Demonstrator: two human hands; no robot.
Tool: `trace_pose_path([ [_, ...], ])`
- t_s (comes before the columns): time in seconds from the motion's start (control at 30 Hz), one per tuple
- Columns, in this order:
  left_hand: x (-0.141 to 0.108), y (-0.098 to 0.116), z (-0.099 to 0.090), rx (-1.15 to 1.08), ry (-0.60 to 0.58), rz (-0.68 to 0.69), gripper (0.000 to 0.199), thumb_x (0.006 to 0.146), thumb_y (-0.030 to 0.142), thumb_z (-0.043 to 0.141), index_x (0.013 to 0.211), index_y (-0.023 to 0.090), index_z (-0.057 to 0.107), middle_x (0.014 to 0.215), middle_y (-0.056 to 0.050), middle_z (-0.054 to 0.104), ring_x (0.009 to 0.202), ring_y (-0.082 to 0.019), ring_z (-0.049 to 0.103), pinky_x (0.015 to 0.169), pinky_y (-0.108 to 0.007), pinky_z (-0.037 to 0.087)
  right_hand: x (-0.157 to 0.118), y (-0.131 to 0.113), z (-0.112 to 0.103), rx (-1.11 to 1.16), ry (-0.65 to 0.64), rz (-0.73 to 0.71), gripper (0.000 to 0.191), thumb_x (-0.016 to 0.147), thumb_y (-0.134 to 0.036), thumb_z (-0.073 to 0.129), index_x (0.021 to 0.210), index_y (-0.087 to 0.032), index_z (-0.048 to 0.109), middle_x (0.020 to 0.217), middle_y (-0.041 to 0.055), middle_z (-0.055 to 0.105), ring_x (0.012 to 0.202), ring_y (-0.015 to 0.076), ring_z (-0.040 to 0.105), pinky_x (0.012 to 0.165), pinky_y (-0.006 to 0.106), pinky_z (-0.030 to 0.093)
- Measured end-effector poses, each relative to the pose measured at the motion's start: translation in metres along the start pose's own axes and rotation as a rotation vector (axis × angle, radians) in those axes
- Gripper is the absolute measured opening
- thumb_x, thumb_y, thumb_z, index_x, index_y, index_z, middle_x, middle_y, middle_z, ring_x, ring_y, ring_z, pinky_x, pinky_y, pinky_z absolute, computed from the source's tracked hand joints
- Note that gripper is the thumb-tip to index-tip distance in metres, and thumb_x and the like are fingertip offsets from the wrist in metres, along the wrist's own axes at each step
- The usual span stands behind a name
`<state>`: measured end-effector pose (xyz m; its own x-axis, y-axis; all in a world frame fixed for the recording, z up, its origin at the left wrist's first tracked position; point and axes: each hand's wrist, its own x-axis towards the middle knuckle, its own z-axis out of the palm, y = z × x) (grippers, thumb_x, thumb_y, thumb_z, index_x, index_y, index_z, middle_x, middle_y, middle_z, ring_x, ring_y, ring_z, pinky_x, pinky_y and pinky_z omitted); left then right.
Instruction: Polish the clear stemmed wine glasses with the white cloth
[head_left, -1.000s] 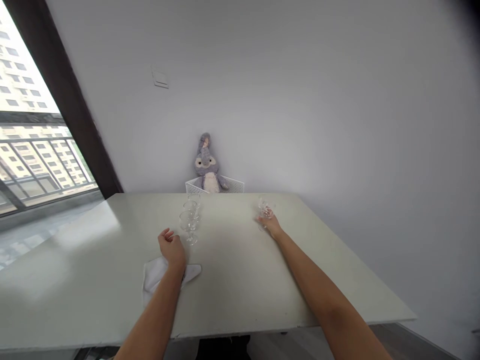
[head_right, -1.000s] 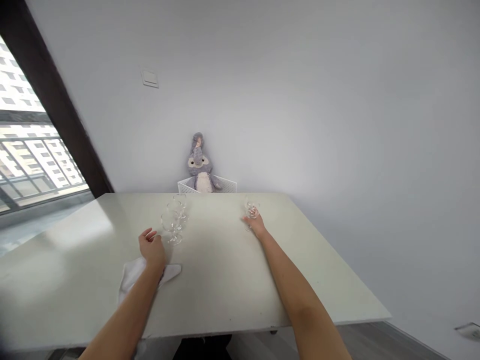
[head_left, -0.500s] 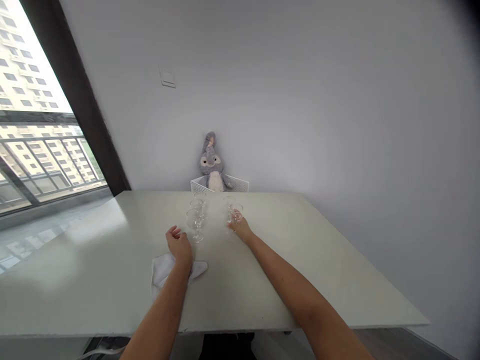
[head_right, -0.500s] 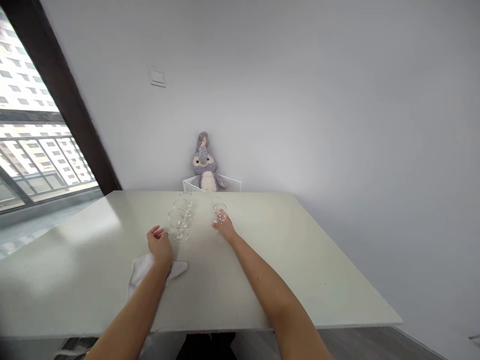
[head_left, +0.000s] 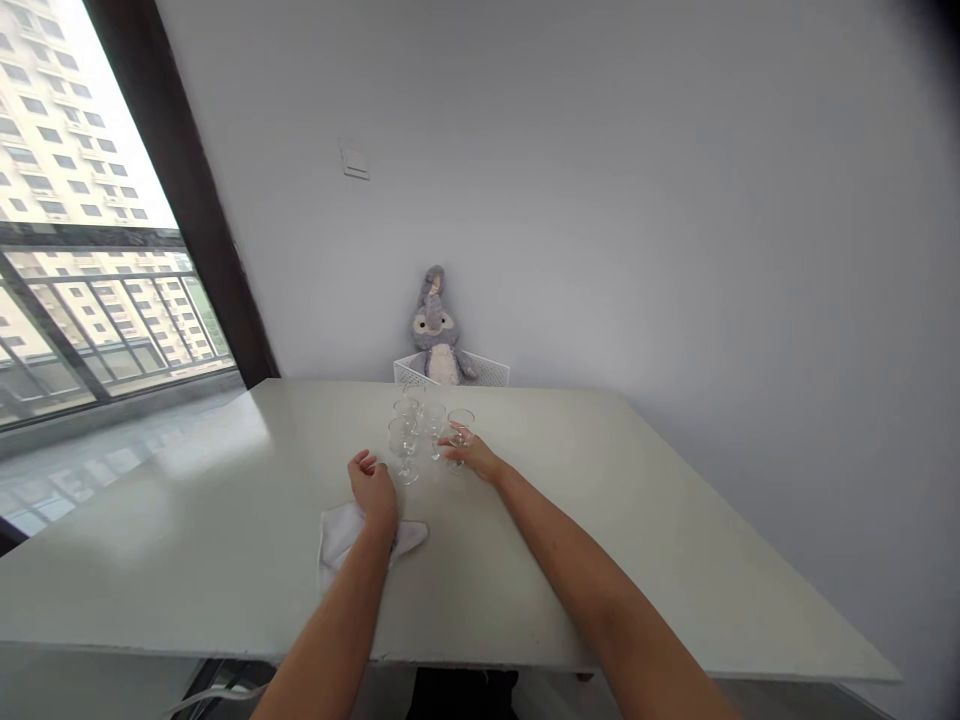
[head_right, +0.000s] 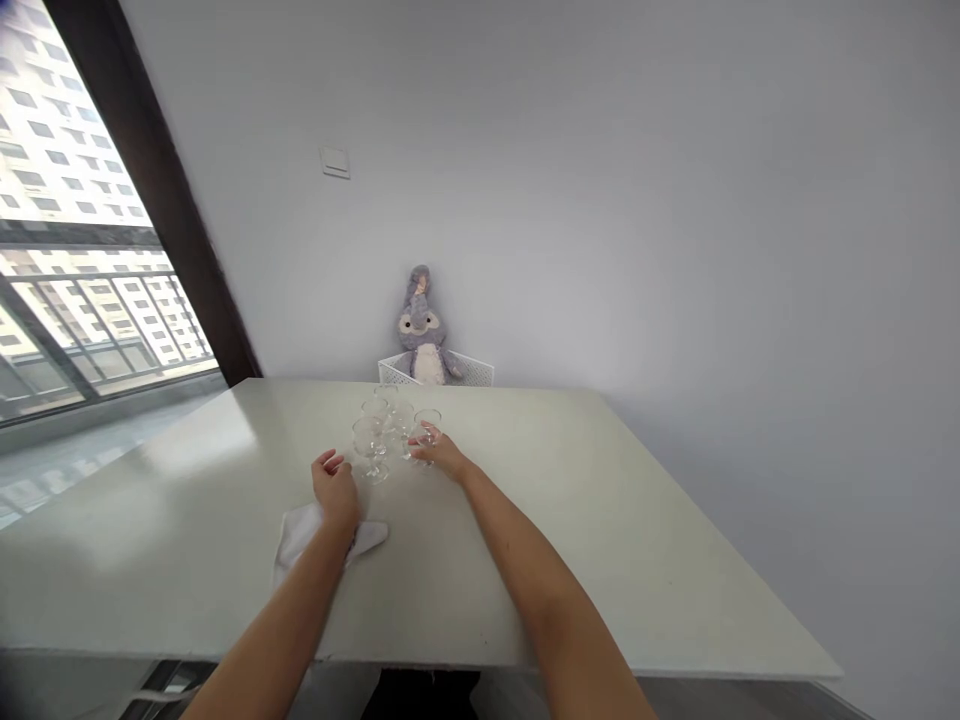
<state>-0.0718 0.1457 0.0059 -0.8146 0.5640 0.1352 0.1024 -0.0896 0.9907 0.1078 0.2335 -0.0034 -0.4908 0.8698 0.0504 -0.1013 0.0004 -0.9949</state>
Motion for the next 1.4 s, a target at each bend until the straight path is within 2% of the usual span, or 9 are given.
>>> trace_pose_path([
  [0.2,0.001,-0.003,0.004,0.033,-0.128,-0.052,0.037,0.061,0.009,0.047,0.096,0.02,0.05,0.085,-0.001,0.056,0.063,-0.009,0.049,0.061,-0.024,0.039,-0.011,0.011,0.008,-0.043,0.023,-0.017,0.068,0.059,-0.028,0.07,0.121,-0.021,0.043,0.106,0.0071,0.06,0.088,0.0146,0.057,0.077,0.028,0.043],
  [0.37,0.0,-0.004,0.006,0.005,-0.257,-0.067,0.039,0.06,0.007,0.046,0.096,0.021,0.052,0.084,-0.001,0.057,0.06,-0.009,0.049,0.06,-0.023,0.039,-0.022,0.02,0.017,-0.216,0.126,-0.05,0.043,0.066,-0.027,0.062,0.107,-0.019,0.055,0.099,0.0054,0.061,0.09,0.0156,0.056,0.077,0.03,0.043],
  [0.63,-0.003,-0.01,-0.001,-0.079,-0.136,-0.096,0.035,0.06,0.008,0.046,0.093,0.021,0.05,0.083,0.001,0.055,0.058,-0.007,0.046,0.058,-0.022,0.037,-0.052,0.011,0.054,-0.772,0.223,-0.167,0.016,0.072,-0.022,0.054,0.084,-0.017,0.064,0.092,0.0052,0.061,0.081,0.0149,0.055,0.073,0.027,0.04],
  [0.77,-0.003,-0.006,-0.004,-0.16,-0.047,-0.104,0.029,0.067,0.016,0.046,0.095,0.02,0.047,0.08,0.002,0.052,0.058,-0.007,0.045,0.058,-0.022,0.037,-0.053,0.008,0.076,-0.844,0.165,-0.141,0.011,0.073,-0.025,0.055,0.076,-0.019,0.064,0.077,0.0036,0.063,0.072,0.0159,0.056,0.067,0.026,0.038],
  [0.93,-0.001,0.003,-0.006,-0.255,0.081,-0.117,0.02,0.078,0.032,0.038,0.093,0.02,0.042,0.079,0.001,0.049,0.064,-0.008,0.047,0.06,-0.022,0.037,-0.047,0.004,0.098,-0.845,0.151,-0.131,0.008,0.071,-0.025,0.056,0.074,-0.02,0.063,0.073,0.0019,0.063,0.069,0.015,0.055,0.064,0.025,0.037],
  [1.07,-0.001,0.008,-0.008,-0.298,0.128,-0.108,0.022,0.08,0.037,0.035,0.091,0.02,0.042,0.079,0.001,0.049,0.065,-0.009,0.046,0.06,-0.023,0.038,-0.045,0.005,0.102,-0.674,0.197,-0.123,0.027,0.068,-0.014,0.051,0.092,-0.021,0.059,0.07,-0.0015,0.06,0.065,0.0128,0.052,0.066,0.025,0.039],
  [1.23,-0.002,0.01,-0.007,-0.343,0.157,-0.111,0.023,0.081,0.04,0.034,0.09,0.021,0.042,0.078,0.002,0.048,0.065,-0.009,0.046,0.06,-0.023,0.037,-0.03,-0.002,0.082,-0.433,0.537,-0.042,0.041,0.068,-0.014,0.046,0.108,-0.021,0.05,0.102,0.0045,0.057,0.074,0.0136,0.053,0.072,0.029,0.043],
  [1.3,-0.001,0.009,-0.006,-0.348,0.166,-0.12,0.022,0.08,0.04,0.036,0.089,0.021,0.042,0.077,0.002,0.048,0.065,-0.009,0.046,0.06,-0.023,0.038,-0.02,-0.006,0.073,-0.319,0.506,0.026,0.055,0.067,-0.016,0.048,0.121,-0.023,0.04,0.117,0.0068,0.049,0.07,0.0124,0.053,0.066,0.029,0.045],
  [1.4,0.001,0.008,-0.006,-0.341,0.179,-0.128,0.021,0.08,0.04,0.036,0.088,0.021,0.042,0.076,0.002,0.048,0.064,-0.009,0.046,0.06,-0.023,0.038,-0.007,-0.007,0.065,-0.175,0.392,0.079,0.064,0.068,-0.02,0.05,0.129,-0.023,0.03,0.118,0.0093,0.048,0.062,0.0101,0.053,0.054,0.025,0.045],
])
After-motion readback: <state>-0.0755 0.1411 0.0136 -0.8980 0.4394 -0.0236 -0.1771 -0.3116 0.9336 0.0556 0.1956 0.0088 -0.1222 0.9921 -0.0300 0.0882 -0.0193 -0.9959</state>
